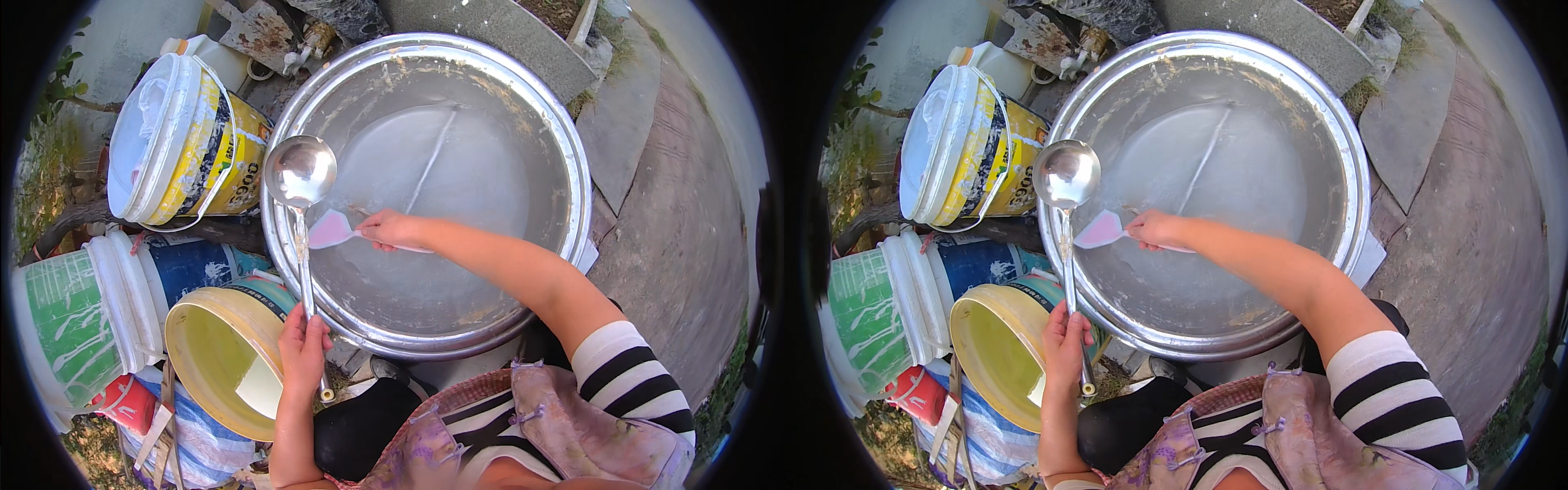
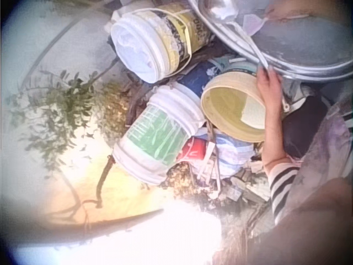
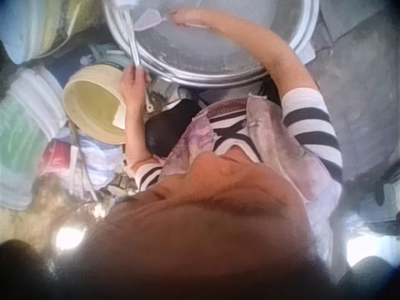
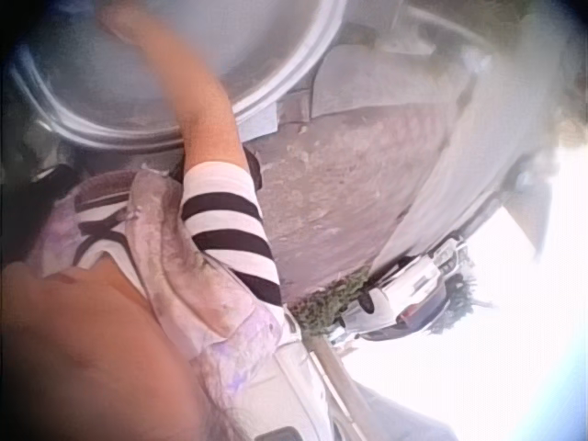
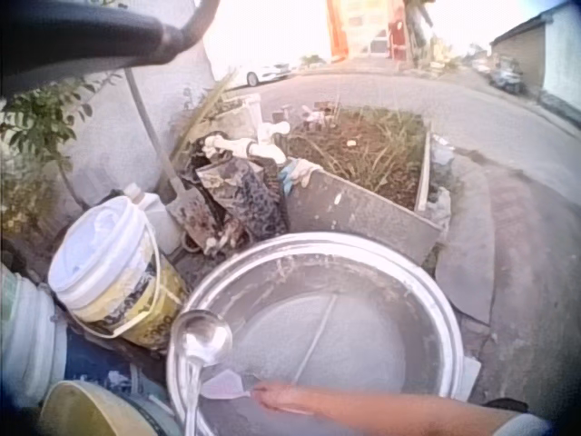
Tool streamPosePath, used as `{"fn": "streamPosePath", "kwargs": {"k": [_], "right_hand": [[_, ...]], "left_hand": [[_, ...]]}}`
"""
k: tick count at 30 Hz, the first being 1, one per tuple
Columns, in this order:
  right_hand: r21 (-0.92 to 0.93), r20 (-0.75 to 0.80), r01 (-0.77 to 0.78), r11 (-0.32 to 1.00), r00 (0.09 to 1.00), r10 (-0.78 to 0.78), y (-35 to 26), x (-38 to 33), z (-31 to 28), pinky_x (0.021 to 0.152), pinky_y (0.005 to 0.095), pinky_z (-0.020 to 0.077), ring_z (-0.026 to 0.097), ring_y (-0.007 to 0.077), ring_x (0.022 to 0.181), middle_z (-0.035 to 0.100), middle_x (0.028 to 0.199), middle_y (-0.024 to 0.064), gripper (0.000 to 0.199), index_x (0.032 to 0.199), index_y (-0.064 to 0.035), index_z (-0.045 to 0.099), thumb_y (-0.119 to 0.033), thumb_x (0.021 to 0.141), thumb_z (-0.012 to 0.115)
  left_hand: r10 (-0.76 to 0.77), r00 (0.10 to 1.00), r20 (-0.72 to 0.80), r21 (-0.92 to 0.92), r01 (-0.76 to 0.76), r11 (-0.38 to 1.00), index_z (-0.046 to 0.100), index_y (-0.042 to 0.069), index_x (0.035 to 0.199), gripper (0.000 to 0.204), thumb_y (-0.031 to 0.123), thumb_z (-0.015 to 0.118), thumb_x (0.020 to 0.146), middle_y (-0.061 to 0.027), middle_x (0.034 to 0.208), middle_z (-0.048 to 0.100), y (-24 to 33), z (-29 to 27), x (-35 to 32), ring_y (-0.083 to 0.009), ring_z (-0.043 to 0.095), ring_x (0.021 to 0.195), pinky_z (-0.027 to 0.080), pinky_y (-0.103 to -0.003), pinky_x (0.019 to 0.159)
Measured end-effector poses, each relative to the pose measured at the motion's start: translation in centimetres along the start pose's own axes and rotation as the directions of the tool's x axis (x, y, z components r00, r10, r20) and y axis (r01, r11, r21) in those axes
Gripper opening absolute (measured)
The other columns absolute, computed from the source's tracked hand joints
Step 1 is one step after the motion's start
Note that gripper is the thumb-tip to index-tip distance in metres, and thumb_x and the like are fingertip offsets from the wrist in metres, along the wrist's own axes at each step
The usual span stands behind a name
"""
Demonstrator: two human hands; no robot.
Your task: The person washes a ladle and a spatula in a large metal basin of water outdoors, then enters a room to retrieve a white container with a blue sponge. They return outside, rinse the container, and walk to a yard area to pour out the remaining water.
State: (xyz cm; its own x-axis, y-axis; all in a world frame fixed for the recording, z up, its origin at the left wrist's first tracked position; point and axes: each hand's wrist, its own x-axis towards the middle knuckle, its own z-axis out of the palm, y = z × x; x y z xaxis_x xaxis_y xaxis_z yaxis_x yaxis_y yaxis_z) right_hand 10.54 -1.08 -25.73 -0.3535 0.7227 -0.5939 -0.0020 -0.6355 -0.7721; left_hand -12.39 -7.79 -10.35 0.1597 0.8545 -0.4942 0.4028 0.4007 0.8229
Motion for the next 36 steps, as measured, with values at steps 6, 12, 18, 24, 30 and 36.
{"fn": "streamPosePath", "kwargs": {"k": [6,12,18,24,30,36], "right_hand": [[0.225,-0.507,0.212,0.951,0.859,-0.072,-1.3,-4.2,-9.0,0.055,0.0297,0.0495,0.053,0.0152,0.061,0.053,0.082,0.0080,0.051,0.136,-0.0066,0.024,-0.009,0.087,0.040],[0.168,-0.410,-0.298,0.940,0.846,0.341,8.1,-19.0,-10.3,0.045,0.0304,0.0439,0.048,0.0149,0.053,0.049,0.075,0.0079,0.048,0.131,-0.0024,0.032,-0.002,0.084,0.040],[0.401,-0.588,-0.087,0.912,0.739,0.328,8.5,-14.2,-13.0,0.045,0.0268,0.0418,0.046,0.0122,0.054,0.049,0.073,0.0053,0.031,0.113,0.0028,0.046,0.000,0.083,0.041],[0.203,-0.759,0.345,0.916,0.647,-0.075,-1.1,-7.2,-14.2,0.044,0.0265,0.0399,0.045,0.0097,0.054,0.049,0.070,0.0028,0.019,0.101,-0.0016,0.053,-0.005,0.085,0.044],[-0.670,-0.464,0.226,0.708,0.617,-0.636,-5.3,-1.7,-12.0,0.049,0.0344,0.0462,0.056,0.0177,0.059,0.058,0.081,0.0127,0.034,0.117,-0.0069,0.050,-0.007,0.084,0.041],[-0.201,-0.423,-0.068,0.977,0.906,-0.024,-0.5,-7.0,-11.7,0.048,0.0313,0.0454,0.052,0.0163,0.053,0.055,0.078,0.0112,0.042,0.127,-0.0087,0.041,-0.009,0.085,0.040]], "left_hand": [[-0.081,0.990,0.115,-0.017,0.083,0.996,0.045,-0.003,0.116,0.030,0.012,0.048,0.090,-0.0029,0.074,0.052,-0.3,0.1,-0.2,-0.0071,0.048,0.058,0.040,-0.020,0.051],[-0.230,0.954,0.192,-0.037,0.241,0.970,0.044,-0.003,0.117,0.032,0.012,0.049,0.089,-0.0046,0.074,0.054,-0.8,0.4,0.0,-0.0084,0.049,0.055,0.041,-0.020,0.050],[-0.290,0.926,0.243,-0.037,0.307,0.951,0.047,0.001,0.113,0.026,0.013,0.050,0.089,-0.0031,0.073,0.054,-0.8,1.3,-0.1,-0.0092,0.050,0.054,0.041,-0.020,0.049],[-0.316,0.910,0.268,-0.035,0.337,0.941,0.049,0.002,0.111,0.025,0.014,0.051,0.089,-0.0024,0.073,0.054,-1.2,1.7,-0.3,-0.0085,0.051,0.054,0.041,-0.020,0.048],[-0.310,0.907,0.286,-0.054,0.338,0.939,0.048,0.001,0.114,0.028,0.012,0.050,0.088,-0.0030,0.074,0.053,-1.6,2.2,-0.1,-0.0084,0.050,0.054,0.040,-0.021,0.049],[-0.315,0.892,0.326,0.008,0.330,0.944,0.045,0.002,0.119,0.032,0.012,0.050,0.088,-0.0033,0.074,0.053,-2.2,1.6,0.3,-0.0090,0.050,0.055,0.041,-0.021,0.050]]}}
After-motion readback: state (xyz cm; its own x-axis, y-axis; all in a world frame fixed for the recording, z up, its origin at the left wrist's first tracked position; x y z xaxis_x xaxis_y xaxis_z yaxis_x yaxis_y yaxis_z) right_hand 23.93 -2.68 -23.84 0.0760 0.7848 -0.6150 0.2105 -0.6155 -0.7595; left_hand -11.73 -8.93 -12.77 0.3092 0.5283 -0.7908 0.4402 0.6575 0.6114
